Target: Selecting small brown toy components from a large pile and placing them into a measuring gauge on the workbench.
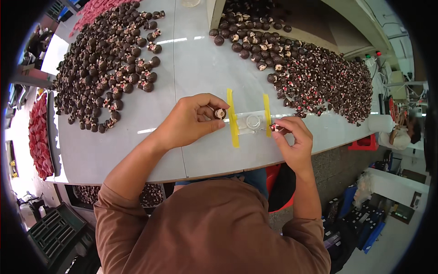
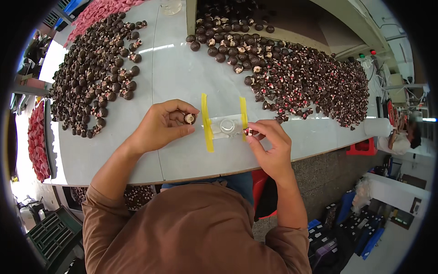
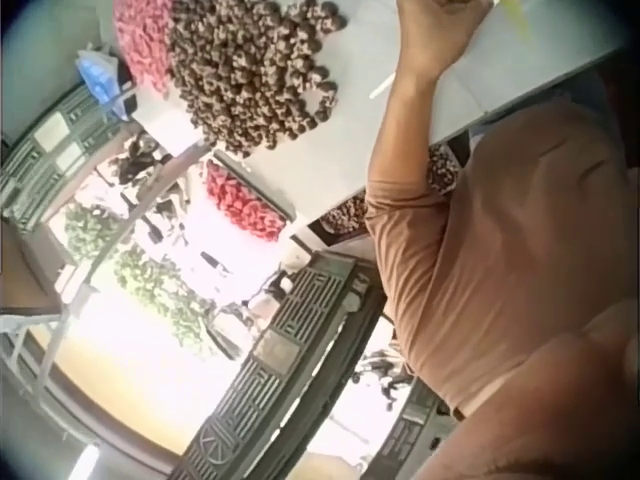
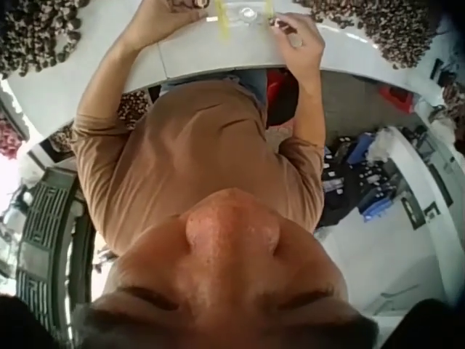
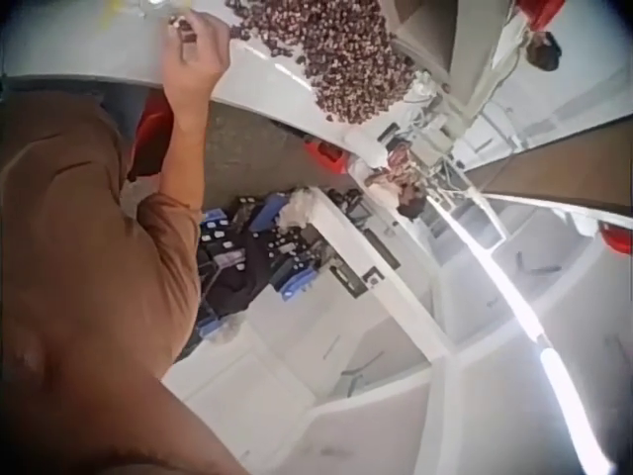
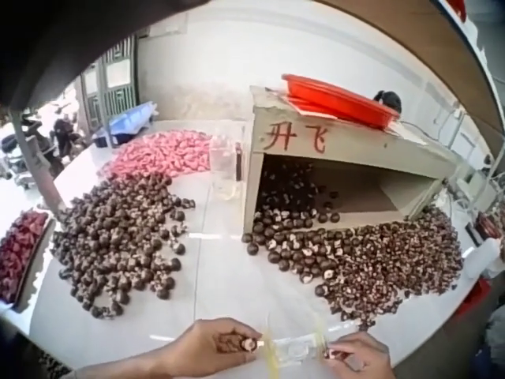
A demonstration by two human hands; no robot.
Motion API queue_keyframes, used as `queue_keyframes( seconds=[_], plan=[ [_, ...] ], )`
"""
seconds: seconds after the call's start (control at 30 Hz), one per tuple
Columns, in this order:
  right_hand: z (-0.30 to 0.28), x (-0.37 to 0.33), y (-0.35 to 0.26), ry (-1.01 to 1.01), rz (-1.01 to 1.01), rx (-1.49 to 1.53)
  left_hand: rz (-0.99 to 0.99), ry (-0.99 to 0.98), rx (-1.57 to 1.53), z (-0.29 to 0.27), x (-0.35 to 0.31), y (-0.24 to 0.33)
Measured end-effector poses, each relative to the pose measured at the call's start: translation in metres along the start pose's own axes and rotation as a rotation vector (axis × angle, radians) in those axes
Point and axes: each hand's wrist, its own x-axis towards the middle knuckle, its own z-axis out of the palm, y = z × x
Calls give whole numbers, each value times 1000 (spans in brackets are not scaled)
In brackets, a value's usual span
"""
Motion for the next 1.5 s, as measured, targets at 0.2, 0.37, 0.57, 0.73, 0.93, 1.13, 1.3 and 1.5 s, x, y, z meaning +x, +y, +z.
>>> queue_keyframes(
  seconds=[0.2, 0.37, 0.57, 0.73, 0.93, 1.13, 1.3, 1.5],
  plan=[
    [12, 20, -17, -78, -232, -326, 177, 51, 277, -2, -6, -1],
    [14, 29, -24, -179, -296, -466, 263, 50, 306, -1, -8, -6],
    [13, 34, -28, -229, -332, -548, 288, 59, 350, 4, -10, -7],
    [14, 37, -31, -257, -344, -576, 283, 53, 367, 6, -10, -7],
    [16, 40, -36, -279, -350, -598, 283, 68, 356, 6, -11, -3],
    [13, 40, -42, -275, -344, -596, 209, 63, 312, 6, -11, 1],
    [11, 34, -50, -227, -300, -513, -45, -58, 52, 10, -11, 4],
    [34, 25, -58, -156, -264, -162, -138, -162, -110, 16, -13, 7]
  ],
)
